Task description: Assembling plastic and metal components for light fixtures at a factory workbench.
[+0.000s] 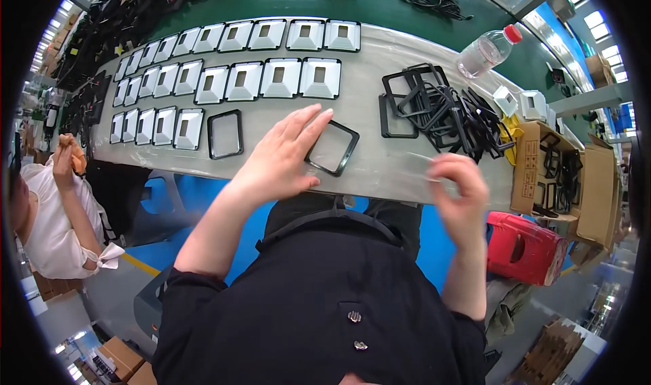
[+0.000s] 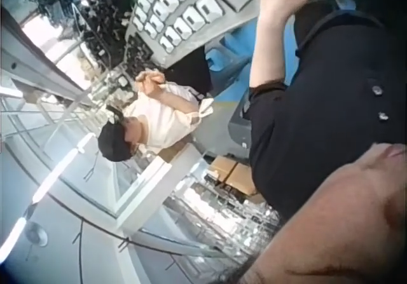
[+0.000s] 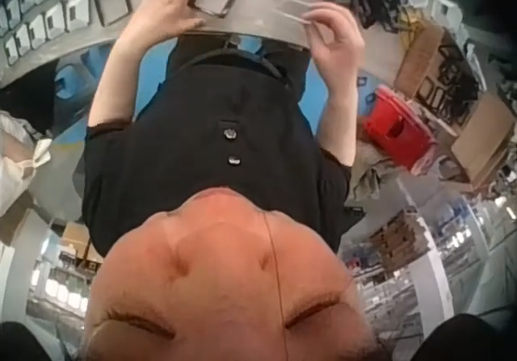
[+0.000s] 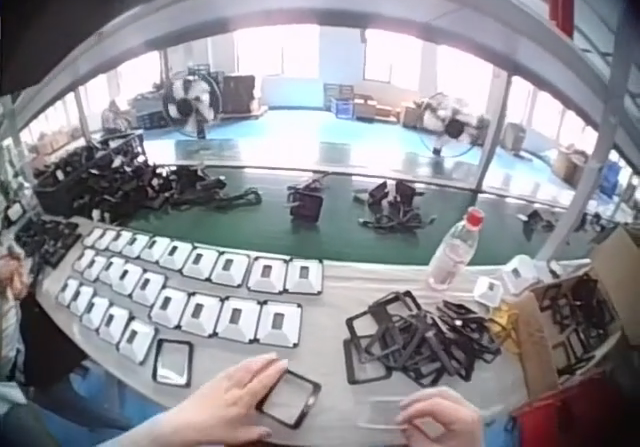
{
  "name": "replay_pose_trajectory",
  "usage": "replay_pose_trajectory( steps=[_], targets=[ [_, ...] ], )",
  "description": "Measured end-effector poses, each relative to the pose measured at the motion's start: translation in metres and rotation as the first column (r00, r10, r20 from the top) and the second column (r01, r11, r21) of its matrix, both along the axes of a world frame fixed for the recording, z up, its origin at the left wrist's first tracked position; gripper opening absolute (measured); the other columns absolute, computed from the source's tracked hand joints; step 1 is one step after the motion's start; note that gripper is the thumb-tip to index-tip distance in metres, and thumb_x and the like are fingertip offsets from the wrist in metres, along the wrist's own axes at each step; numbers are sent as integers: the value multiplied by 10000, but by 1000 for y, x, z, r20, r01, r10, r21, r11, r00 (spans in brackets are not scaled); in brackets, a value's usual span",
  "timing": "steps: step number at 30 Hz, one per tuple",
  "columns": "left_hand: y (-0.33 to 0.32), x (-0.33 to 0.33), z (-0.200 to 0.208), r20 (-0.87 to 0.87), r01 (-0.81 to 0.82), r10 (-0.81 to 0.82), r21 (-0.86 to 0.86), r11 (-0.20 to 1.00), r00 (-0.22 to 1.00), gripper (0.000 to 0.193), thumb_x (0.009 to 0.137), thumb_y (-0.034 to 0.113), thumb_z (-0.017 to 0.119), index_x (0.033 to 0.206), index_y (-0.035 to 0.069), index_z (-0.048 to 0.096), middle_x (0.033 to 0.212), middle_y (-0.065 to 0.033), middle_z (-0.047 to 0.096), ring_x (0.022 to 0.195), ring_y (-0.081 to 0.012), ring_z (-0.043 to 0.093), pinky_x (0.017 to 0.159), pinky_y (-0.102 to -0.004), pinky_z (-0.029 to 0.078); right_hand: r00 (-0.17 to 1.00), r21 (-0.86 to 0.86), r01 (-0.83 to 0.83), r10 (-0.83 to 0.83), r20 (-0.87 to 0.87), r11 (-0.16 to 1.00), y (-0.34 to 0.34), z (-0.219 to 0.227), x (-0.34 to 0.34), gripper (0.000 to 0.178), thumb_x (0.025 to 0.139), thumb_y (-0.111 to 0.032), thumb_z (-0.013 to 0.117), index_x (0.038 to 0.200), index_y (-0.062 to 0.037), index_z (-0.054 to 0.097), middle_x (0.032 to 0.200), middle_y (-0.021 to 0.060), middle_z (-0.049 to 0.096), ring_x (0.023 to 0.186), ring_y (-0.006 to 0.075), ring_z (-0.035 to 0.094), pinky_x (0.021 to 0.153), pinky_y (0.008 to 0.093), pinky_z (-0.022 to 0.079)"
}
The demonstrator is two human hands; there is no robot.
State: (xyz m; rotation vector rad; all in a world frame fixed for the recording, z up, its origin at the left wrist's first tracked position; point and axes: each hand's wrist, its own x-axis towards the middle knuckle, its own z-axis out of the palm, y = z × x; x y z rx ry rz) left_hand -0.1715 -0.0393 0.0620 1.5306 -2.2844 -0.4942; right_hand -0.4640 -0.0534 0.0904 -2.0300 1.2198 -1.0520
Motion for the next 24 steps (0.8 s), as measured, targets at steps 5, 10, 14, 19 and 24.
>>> replay_pose_trajectory(
  steps=[5,10,14,19,24],
  targets=[
    [-20,9,-12,-136,101,-84,121,988,987,1042,591,158,822,1471,120,265,1382,-137,436,1322,-312,373,1102,-391,321,962,-171,-272,265,-65,947,-19,-50,79,169,696,56,638,838,-36,630,1039,124,629,1006,285,615,843,364,508],
    [-2,13,-26,-357,-16,7,-21,1000,934,1023,618,142,816,1461,79,238,1327,-180,451,1223,-343,462,1002,-400,420,955,-113,-290,279,-101,950,-7,-52,86,358,695,-129,717,1021,-26,611,1234,165,514,1183,323,494,905,400,465],
    [21,-2,10,-449,30,-88,-133,991,889,1039,605,112,827,1446,29,222,1356,-197,420,1220,-370,468,992,-416,434,907,468,-202,-17,422,860,-3,-37,90,604,814,-145,722,1295,-34,374,1014,67,557,894,131,546,723,264,467],
    [35,-6,31,-577,14,-163,-253,967,800,1032,585,108,848,1417,-25,252,1287,-223,466,1190,-386,485,963,-431,454,786,609,-419,-66,615,673,2,28,94,643,813,28,661,1359,-35,327,783,7,562,694,57,543,635,187,437],
    [37,-11,39,-534,12,-218,-363,932,817,1054,583,117,865,1424,-20,243,1257,-240,470,1124,-366,524,877,-401,500,763,601,-446,-70,643,663,5,38,91,693,788,46,683,1373,-44,321,790,10,566,703,44,545,627,169,429]
  ],
)
